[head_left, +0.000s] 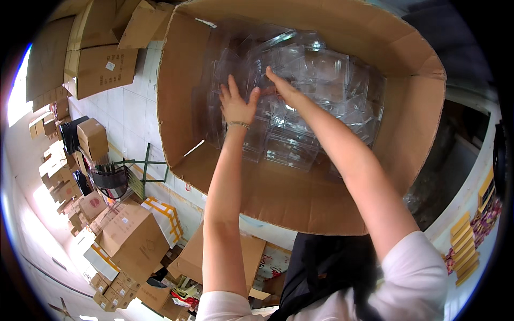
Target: The person assembles chocolate bars by placing individually wrapped pink and gold pieces into black plastic trays. They arrange the pieces in a specific pattern within the compartments of the trays, which are laid out on a white table. The person works continuously, filling multiple trays and stacking them as they are completed.
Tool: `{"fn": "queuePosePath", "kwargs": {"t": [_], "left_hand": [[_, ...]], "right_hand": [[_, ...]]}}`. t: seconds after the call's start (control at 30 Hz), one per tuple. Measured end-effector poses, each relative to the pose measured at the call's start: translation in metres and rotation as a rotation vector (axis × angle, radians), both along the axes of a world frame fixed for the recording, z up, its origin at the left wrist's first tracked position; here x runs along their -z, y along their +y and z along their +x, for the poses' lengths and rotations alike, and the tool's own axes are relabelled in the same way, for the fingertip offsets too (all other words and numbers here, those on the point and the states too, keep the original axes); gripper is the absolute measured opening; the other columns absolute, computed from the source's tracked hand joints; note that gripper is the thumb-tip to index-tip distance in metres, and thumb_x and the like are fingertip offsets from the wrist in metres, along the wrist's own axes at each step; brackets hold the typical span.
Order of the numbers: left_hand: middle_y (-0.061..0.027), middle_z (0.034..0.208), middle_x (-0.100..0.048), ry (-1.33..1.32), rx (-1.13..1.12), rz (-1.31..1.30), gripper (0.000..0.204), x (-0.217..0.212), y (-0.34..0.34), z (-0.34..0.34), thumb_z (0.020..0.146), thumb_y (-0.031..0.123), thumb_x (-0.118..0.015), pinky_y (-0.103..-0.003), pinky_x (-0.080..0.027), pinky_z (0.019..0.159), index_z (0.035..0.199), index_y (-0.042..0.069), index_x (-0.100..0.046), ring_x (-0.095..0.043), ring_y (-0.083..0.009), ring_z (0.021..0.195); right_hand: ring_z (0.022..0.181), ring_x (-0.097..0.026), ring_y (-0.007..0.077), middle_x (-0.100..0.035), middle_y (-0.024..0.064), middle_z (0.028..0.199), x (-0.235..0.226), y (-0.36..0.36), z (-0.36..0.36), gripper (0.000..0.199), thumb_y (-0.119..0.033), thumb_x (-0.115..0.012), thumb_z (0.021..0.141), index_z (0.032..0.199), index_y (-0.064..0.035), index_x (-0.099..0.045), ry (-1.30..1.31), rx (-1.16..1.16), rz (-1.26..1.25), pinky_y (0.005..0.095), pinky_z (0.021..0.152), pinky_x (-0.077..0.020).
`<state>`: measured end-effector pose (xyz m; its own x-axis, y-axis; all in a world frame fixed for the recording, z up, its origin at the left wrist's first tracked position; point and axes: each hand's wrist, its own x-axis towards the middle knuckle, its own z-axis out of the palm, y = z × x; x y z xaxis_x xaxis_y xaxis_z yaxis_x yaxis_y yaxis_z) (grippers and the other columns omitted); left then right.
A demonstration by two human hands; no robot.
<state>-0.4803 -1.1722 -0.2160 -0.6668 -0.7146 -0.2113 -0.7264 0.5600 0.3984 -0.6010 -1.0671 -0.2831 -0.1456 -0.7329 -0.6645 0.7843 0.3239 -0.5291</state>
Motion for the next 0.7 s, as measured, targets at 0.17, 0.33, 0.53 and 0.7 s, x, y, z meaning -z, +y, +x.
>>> {"fn": "queuePosePath", "kwargs": {"t": [0.17,0.33,0.53,0.7], "left_hand": [[-0.0223,0.149,-0.033,-0.056,-0.032,-0.150,0.073,0.000,0.026,0.004,0.086,0.058,-0.057,-0.052,-0.035,0.106,0.146,0.024,-0.035,-0.028,-0.0490,0.136],[-0.0166,0.147,-0.039,0.006,-0.051,-0.173,0.062,0.001,0.035,0.005,0.088,0.058,-0.054,-0.051,-0.042,0.101,0.142,0.031,-0.042,-0.029,-0.0472,0.136],[-0.0165,0.147,-0.039,0.132,-0.049,-0.275,0.056,-0.009,0.068,-0.001,0.087,0.051,-0.060,-0.051,-0.049,0.092,0.137,0.028,-0.051,-0.027,-0.0467,0.138],[-0.0170,0.142,-0.045,0.312,-0.086,-0.294,0.045,-0.045,0.100,-0.014,0.085,0.037,-0.066,-0.049,-0.050,0.090,0.128,0.024,-0.060,-0.032,-0.0482,0.135]], "right_hand": [[0.130,-0.037,0.0390,-0.043,0.0208,0.142,-0.007,0.008,0.000,0.101,-0.082,-0.042,0.079,0.154,-0.0190,-0.014,-0.120,-0.125,-0.017,0.0697,0.101,-0.0168],[0.129,-0.038,0.0424,-0.028,0.0189,0.150,-0.007,0.004,0.006,0.095,-0.079,-0.044,0.081,0.152,-0.0208,-0.021,-0.253,-0.218,-0.067,0.0733,0.096,-0.0215],[0.119,-0.044,0.0377,-0.032,0.0140,0.149,0.002,0.025,0.015,0.085,-0.073,-0.046,0.084,0.147,-0.0184,-0.030,-0.218,-0.174,-0.140,0.0703,0.093,-0.0263],[0.103,-0.050,0.0228,-0.051,0.0037,0.119,-0.041,0.062,0.011,0.056,-0.063,-0.048,0.090,0.120,-0.0155,-0.053,-0.166,-0.050,-0.140,0.0519,0.085,-0.0376]]}}
